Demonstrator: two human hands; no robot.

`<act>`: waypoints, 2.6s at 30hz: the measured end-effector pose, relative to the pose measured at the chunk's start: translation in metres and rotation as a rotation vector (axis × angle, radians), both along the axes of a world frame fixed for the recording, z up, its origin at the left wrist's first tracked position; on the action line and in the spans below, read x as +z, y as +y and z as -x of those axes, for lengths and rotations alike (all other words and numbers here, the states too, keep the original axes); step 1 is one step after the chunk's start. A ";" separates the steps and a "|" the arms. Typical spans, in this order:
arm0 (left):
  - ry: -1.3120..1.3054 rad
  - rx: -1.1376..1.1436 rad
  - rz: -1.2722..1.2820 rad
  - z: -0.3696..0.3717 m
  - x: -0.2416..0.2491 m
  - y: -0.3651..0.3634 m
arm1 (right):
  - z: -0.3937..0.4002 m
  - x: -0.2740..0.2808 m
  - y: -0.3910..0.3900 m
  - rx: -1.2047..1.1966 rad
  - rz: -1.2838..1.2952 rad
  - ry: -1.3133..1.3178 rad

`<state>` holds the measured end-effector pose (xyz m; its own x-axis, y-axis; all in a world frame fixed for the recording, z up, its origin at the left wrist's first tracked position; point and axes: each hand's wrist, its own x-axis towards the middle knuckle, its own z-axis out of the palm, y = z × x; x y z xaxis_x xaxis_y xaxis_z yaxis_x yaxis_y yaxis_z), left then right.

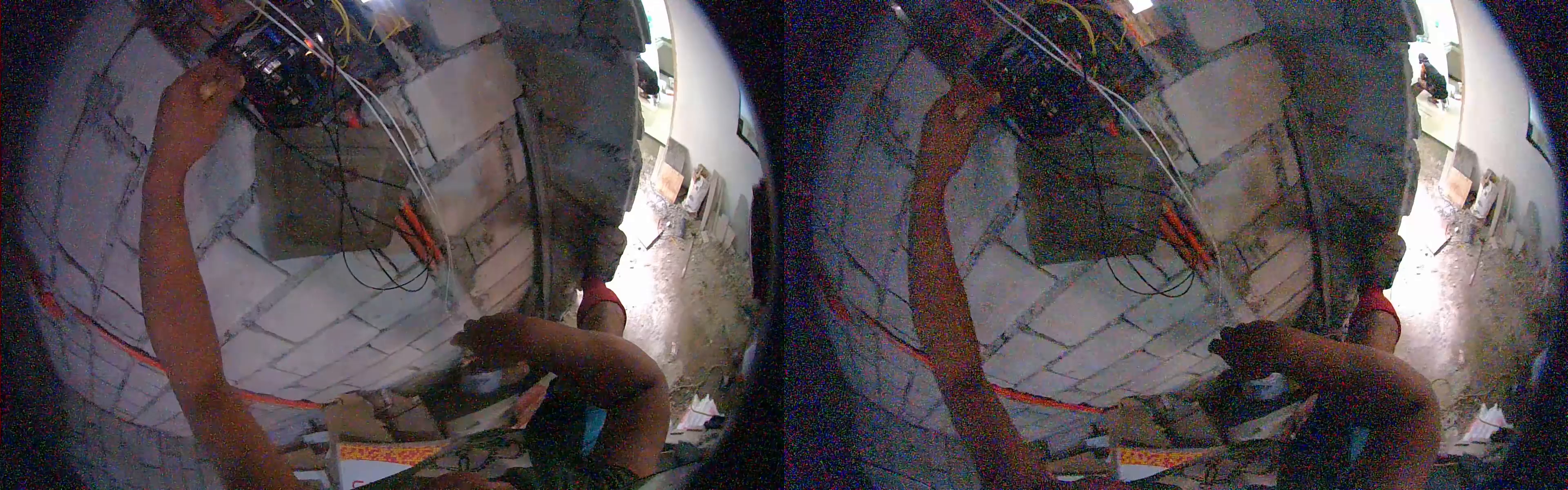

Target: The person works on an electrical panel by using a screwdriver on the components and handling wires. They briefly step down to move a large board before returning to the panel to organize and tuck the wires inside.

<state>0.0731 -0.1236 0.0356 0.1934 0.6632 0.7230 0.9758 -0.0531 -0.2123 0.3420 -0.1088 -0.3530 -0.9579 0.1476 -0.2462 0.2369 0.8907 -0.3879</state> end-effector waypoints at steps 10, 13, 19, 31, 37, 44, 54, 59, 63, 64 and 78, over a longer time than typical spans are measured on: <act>0.031 0.071 -0.042 -0.031 -0.014 0.019 | 0.002 -0.005 -0.003 0.009 0.007 -0.012; -0.115 0.171 -0.178 -0.060 -0.020 0.014 | 0.000 -0.004 -0.003 0.001 0.006 0.027; -0.031 0.203 -0.228 -0.018 -0.023 0.017 | -0.002 -0.002 -0.001 0.037 -0.008 0.098; 0.245 0.155 0.050 -0.012 -0.003 0.006 | 0.001 0.001 -0.003 0.054 0.001 0.098; 0.065 0.066 -0.240 -0.016 -0.027 0.012 | 0.004 -0.028 0.001 0.034 -0.051 0.178; 0.013 0.014 -0.393 -0.001 -0.034 0.023 | 0.002 -0.015 -0.004 0.022 -0.059 0.148; 0.215 0.219 -0.048 -0.002 -0.002 0.010 | 0.007 0.005 -0.006 0.034 -0.049 0.004; 0.286 0.011 -0.047 0.006 -0.001 0.011 | 0.000 -0.025 -0.006 0.067 -0.141 0.200; -0.009 0.039 -0.309 -0.014 -0.024 0.008 | -0.001 0.009 -0.007 0.039 -0.042 0.025; -0.107 0.049 -0.341 -0.013 -0.026 0.011 | -0.001 0.006 -0.005 0.051 -0.038 0.049; 0.100 0.158 -0.198 -0.011 -0.017 0.012 | 0.000 -0.004 -0.005 0.028 -0.059 0.145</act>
